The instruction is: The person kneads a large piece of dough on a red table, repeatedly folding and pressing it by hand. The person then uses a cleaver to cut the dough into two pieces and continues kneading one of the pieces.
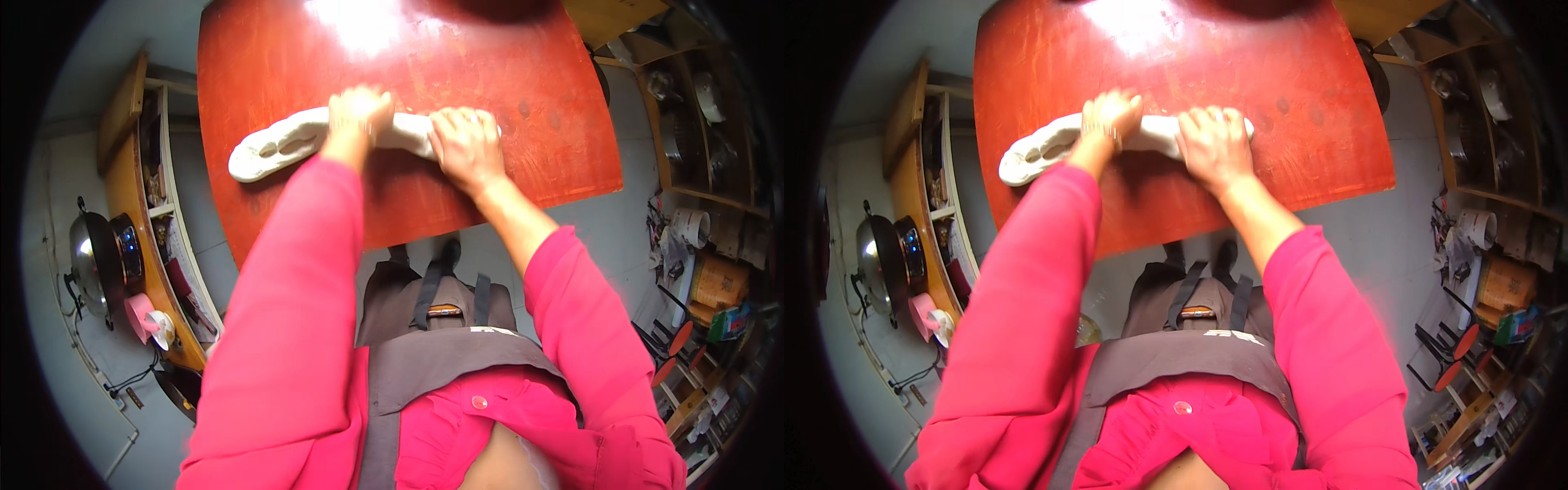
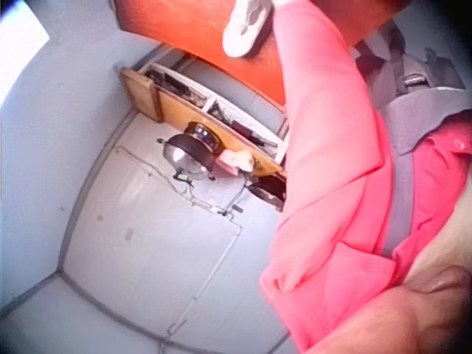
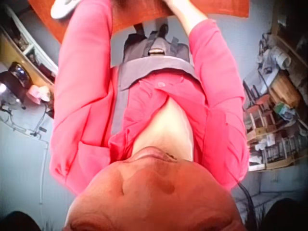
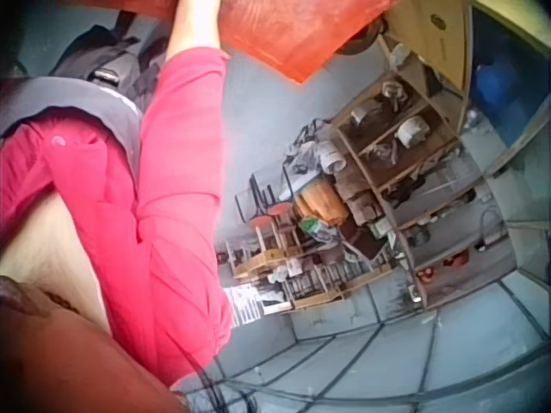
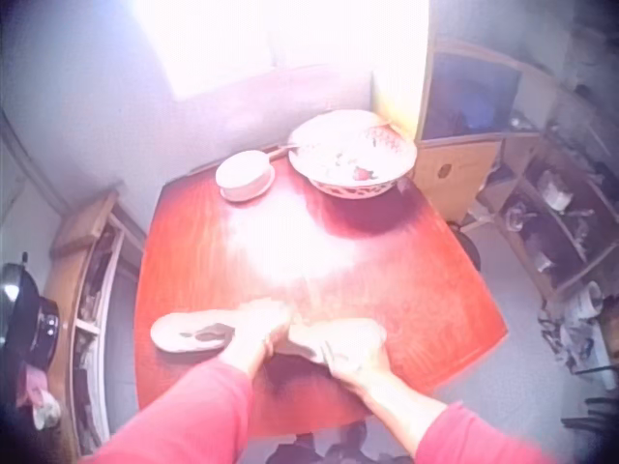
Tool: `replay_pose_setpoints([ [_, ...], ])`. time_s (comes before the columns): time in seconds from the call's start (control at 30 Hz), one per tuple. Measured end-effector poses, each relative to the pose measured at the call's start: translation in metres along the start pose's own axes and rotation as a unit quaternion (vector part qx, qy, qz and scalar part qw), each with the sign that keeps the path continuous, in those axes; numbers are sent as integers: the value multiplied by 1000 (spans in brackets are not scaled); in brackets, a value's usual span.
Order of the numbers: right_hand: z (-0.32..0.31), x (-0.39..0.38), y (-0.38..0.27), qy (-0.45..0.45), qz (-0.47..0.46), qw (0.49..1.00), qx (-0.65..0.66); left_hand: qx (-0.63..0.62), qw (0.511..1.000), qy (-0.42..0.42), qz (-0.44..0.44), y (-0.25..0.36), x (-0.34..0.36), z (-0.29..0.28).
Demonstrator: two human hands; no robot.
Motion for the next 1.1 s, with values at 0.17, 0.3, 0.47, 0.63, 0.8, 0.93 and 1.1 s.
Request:
replay_pose_setpoints([
  [0.17, -9, -25, -8, 26, 9, 998, 59, -64, 930, 356, 65, 1, -80, 4],
  [0.3, 18, 8, 26, 8, 41, 994, 98, -52, 957, 278, 58, -4, -37, 16],
  [0.47, 36, 65, 55, 24, 66, 987, 143, -70, 974, 208, 54, -7, 20, 5],
  [0.63, 58, 105, 84, -9, 147, 970, 194, -114, 971, 201, 66, -12, 47, 4],
  [0.8, 87, 123, 113, -38, 176, 957, 227, -124, 965, 226, 51, -15, 70, -3],
  [0.93, 102, 133, 115, -50, 141, 967, 208, -129, 969, 210, 23, -27, 86, 12],
  [1.1, 108, 128, 95, -120, 122, 973, 156, 94, 903, 390, 156, -5, 67, 9],
])
Point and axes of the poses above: each hand's wrist, its own x-axis towards the middle knuckle, its own z-axis out of the palm, y = z × x, the point moved 9 cm from there along x, towards the middle knuckle, and after that the axes turned 7 degrees about x, right-handed, at the moved point
